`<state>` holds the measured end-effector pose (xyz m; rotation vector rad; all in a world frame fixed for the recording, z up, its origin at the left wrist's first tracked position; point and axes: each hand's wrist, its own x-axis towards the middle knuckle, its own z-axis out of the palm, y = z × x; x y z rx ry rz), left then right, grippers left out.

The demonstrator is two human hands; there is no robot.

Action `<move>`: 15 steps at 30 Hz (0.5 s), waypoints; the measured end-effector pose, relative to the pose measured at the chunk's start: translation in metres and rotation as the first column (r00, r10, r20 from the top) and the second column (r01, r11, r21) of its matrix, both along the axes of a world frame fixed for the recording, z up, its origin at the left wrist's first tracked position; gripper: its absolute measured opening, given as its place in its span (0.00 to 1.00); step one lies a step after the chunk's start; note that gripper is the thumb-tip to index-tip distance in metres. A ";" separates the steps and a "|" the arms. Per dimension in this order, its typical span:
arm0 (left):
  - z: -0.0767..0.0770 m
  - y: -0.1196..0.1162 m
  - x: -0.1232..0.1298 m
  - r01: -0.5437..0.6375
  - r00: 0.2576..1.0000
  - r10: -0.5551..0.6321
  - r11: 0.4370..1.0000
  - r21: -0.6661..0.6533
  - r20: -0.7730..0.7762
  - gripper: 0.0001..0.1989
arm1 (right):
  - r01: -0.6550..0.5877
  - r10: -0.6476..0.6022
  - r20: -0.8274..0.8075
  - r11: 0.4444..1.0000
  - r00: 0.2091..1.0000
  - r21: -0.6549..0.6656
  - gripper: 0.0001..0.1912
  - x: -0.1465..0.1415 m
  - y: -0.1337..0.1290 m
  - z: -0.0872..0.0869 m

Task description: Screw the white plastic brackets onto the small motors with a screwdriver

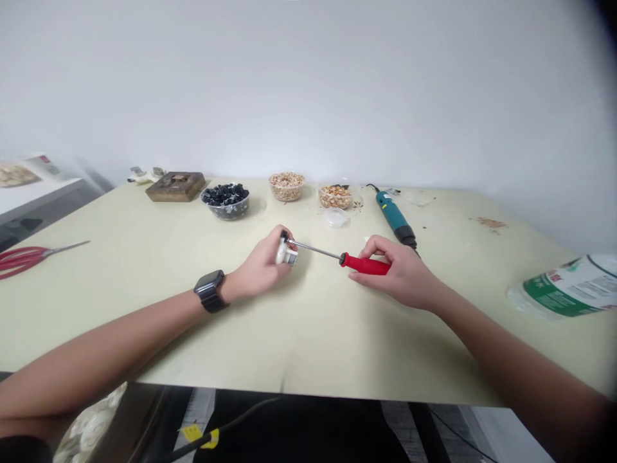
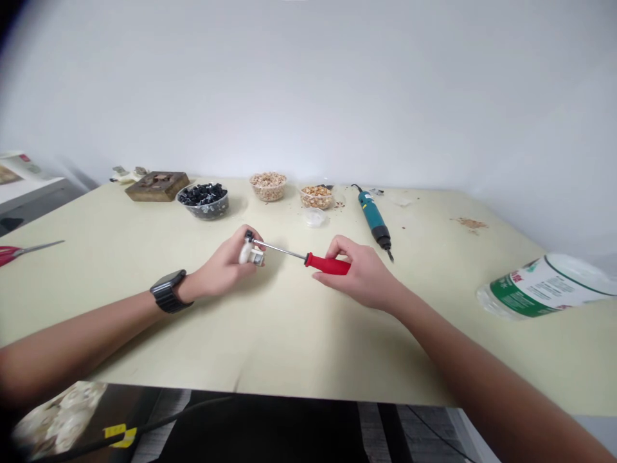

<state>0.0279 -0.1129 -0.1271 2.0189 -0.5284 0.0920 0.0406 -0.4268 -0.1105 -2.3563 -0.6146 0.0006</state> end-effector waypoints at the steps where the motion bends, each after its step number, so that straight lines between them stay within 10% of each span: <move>1: 0.001 0.000 0.000 0.001 0.999 -0.002 0.999 -0.034 -0.033 0.17 | 0.002 0.000 0.086 1.000 0.996 -0.018 0.19 0.000 0.000 -0.003; 8: 0.007 -0.004 -0.006 0.022 0.978 -0.070 0.972 -0.236 -0.196 0.18 | -0.023 0.182 0.668 0.971 0.721 -0.240 0.09 -0.007 0.006 -0.013; 15: 0.011 0.001 -0.009 0.017 0.996 -0.015 1.000 -0.024 0.091 0.18 | -0.133 0.148 0.262 0.988 0.954 -0.075 0.13 -0.016 0.006 0.003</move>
